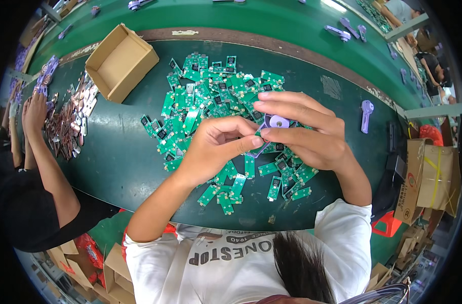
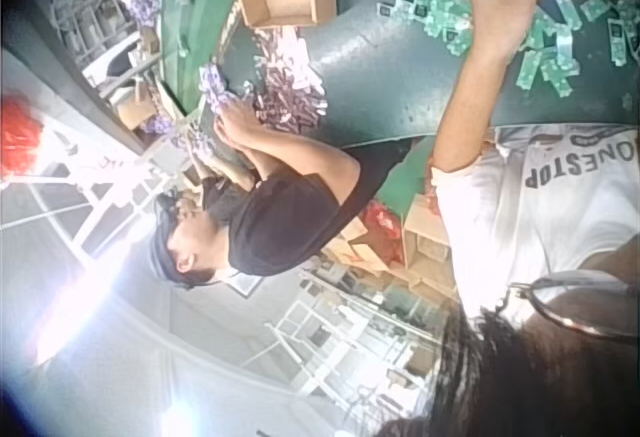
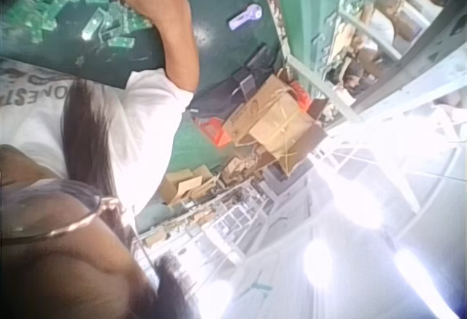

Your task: Assemble small electronic circuit boards into purple plastic housings on an assembly line.

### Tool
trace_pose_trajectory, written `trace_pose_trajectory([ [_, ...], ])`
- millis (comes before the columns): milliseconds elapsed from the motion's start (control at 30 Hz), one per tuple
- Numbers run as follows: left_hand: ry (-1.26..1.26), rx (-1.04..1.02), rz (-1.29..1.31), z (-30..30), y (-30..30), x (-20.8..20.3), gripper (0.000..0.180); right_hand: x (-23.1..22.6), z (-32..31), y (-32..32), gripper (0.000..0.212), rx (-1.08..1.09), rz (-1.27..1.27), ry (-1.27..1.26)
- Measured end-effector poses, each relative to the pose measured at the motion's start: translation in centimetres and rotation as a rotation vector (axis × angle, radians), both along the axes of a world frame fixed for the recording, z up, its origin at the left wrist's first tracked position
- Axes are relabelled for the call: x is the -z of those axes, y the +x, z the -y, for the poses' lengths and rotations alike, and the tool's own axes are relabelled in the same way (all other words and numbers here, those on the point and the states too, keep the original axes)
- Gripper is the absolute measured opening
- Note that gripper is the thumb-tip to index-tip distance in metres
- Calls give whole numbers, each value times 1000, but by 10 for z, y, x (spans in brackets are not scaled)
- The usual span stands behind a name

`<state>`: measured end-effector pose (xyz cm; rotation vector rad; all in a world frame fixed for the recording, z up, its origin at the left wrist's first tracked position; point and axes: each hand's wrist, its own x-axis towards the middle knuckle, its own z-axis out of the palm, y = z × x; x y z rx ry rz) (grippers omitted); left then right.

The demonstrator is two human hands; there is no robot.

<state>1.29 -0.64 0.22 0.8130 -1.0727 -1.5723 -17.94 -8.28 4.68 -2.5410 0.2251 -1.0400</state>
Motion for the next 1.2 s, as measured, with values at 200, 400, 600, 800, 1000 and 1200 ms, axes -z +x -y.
trace_pose_trajectory([
  [200, -13, -8, -27, -1, -3, 3, 6, 3, 1, 1, 28, 5, 8, 9],
  [400, 50, -83, -128, -3, -9, 6, 17, 5, 1, 2, 30, 2, -7, 2],
  [600, 7, -119, -9, -1, -5, 2, 21, 5, -1, 0, 33, 1, -1, -22],
  [800, 124, 53, 62, 4, 8, -3, 13, 3, -1, -2, 32, -31, -29, 26],
  [1000, 137, 56, 82, 3, 11, -9, 9, 0, -1, -1, 30, -51, -23, 74],
  [1200, 113, 127, 129, 3, 17, -14, 7, -1, -3, -1, 27, -65, -30, 136],
])
